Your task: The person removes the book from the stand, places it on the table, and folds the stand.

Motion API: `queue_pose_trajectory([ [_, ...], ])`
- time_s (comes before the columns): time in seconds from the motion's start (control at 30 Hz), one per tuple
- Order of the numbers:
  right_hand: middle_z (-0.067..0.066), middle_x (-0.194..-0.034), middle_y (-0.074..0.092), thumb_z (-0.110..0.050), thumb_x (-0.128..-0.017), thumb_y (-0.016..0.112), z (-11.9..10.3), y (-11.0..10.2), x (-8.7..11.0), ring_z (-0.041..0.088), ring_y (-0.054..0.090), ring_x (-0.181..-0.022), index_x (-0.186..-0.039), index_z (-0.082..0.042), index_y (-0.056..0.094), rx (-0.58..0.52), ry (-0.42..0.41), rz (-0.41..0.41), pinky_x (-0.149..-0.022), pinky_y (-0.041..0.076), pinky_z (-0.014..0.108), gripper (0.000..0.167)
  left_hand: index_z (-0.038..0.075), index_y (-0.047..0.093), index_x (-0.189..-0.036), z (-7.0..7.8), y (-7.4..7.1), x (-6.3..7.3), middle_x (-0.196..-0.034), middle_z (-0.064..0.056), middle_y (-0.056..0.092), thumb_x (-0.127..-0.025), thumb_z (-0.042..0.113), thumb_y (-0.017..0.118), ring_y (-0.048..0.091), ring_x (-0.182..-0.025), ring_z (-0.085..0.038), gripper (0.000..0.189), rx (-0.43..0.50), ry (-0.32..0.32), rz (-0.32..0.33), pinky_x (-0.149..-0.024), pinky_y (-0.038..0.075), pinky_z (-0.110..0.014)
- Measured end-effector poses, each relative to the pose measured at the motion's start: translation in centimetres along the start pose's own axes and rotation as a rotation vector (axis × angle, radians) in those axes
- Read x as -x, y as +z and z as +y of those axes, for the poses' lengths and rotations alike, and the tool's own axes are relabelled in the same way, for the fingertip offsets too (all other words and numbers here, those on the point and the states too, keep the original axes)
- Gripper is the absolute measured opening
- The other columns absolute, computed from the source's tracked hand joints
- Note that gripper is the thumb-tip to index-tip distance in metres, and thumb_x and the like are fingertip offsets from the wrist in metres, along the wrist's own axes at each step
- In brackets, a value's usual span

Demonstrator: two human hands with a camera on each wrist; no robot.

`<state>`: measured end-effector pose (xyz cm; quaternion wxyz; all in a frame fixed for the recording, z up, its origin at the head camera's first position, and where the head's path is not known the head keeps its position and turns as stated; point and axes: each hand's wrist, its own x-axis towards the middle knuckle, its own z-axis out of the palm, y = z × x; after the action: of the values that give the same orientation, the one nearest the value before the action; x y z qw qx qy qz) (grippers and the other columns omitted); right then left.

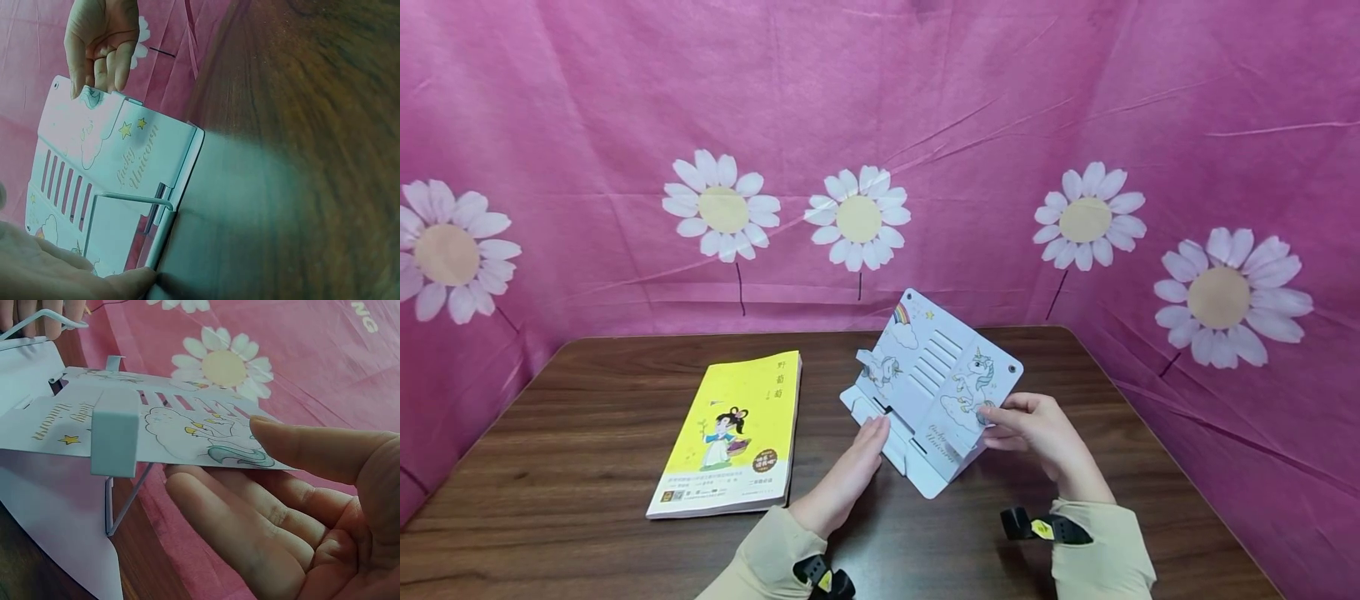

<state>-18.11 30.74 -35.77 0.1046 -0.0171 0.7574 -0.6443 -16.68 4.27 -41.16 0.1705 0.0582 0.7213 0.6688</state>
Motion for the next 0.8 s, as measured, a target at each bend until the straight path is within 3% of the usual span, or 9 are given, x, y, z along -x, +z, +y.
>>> queue_pose_trajectory([
  [0.2, 0.002, -0.088, 0.075, -0.012, -0.099, 0.059, 0.4, 0.2, -0.4, 0.017, 0.074, -0.076, -0.101, -0.002, 0.069, -0.006, 0.024, -0.065, -0.077, 0.061, 0.038, 0.014, 0.003, 0.028, -0.155, 0.0, 0.0, 0.0, -0.166, -0.018, 0.007, -0.103, 0.057, 0.032, -0.001, -0.154, -0.036, 0.075, 0.002, 0.003, -0.006, -0.122, 0.003, -0.061],
  [0.8, 0.006, -0.091, 0.076, -0.012, -0.101, 0.056, 0.5, 1.2, -0.6, 0.018, 0.075, -0.079, -0.102, 0.002, 0.066, -0.025, 0.021, -0.122, -0.078, 0.061, 0.041, 0.017, 0.006, 0.028, -0.156, -0.4, -1.1, -0.5, -0.167, -0.016, 0.005, -0.103, 0.058, 0.03, -0.002, -0.154, -0.036, 0.074, 0.007, 0.003, -0.013, -0.121, 0.001, -0.062],
])
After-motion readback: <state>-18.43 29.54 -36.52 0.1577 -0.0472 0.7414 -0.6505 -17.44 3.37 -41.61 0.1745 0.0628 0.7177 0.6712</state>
